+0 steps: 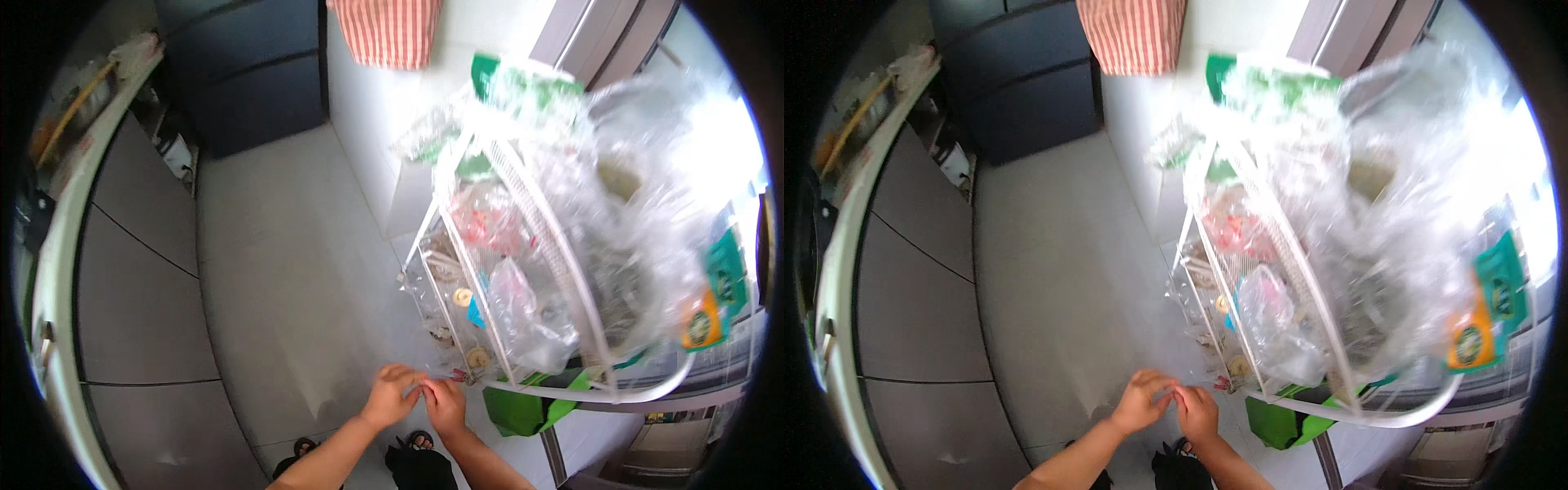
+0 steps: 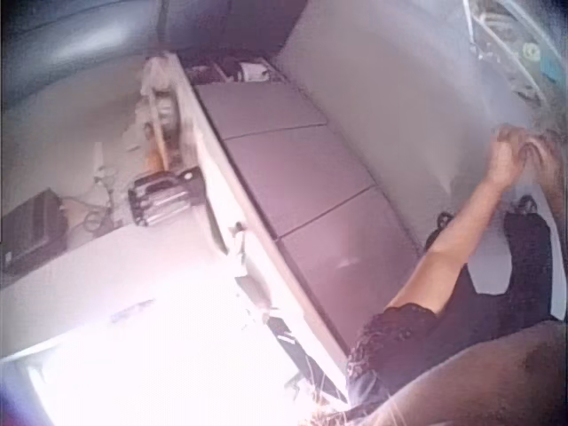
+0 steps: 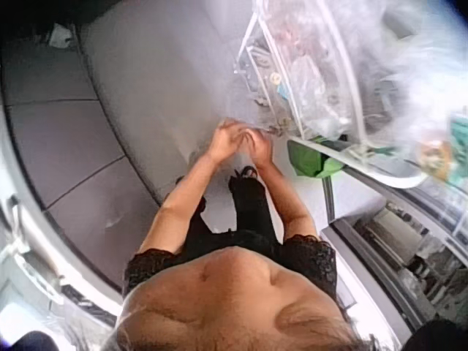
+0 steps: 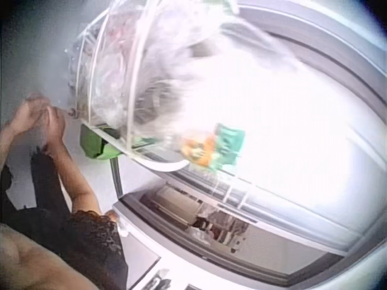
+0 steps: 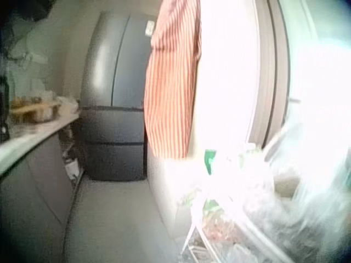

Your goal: The person slices a cucumber into thin rounds on a cutting board using a knife. After slicing, they transfer the cucumber pieces into a metal bowl, rinse the knife, and retrieve a small item from a plastic bag.

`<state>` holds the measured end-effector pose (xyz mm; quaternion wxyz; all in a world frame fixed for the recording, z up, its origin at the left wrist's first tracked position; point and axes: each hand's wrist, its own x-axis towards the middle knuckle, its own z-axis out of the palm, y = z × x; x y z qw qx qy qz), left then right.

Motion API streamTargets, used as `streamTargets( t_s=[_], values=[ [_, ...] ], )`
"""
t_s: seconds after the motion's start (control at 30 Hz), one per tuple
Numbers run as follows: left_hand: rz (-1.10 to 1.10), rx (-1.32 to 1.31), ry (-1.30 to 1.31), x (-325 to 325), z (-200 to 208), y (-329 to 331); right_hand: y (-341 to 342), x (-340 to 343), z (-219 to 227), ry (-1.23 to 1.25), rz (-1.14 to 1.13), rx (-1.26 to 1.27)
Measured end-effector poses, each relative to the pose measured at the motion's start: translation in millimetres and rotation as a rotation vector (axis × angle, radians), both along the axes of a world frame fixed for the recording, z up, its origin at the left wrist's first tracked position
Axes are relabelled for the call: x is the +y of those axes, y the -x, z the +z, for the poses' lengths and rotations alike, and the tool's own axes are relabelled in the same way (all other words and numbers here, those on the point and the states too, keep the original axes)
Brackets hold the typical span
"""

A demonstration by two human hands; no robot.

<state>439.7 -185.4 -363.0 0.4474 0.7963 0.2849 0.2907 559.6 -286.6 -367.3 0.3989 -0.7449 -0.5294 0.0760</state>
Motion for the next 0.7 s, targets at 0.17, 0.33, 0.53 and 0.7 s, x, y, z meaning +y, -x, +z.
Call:
streamTargets(
  t_s=[0.17,0.33,0.53,0.7],
  values=[
    [0.129,-0.166,0.182,-35.0,151.1,35.8,32.6,-12.6,158.8,-0.016,0.040,0.268],
    [0.193,-0.194,0.268,-57.6,291.4,83.4,58.5,-20.8,300.5,0.056,0.169,0.652],
    [0.302,-0.033,0.032,-88.6,427.0,139.1,89.2,-36.0,424.0,0.291,0.316,1.080],
    [0.480,-0.002,-0.022,-121.9,476.9,143.6,101.3,-51.0,460.8,0.244,0.464,0.967]
  ],
)
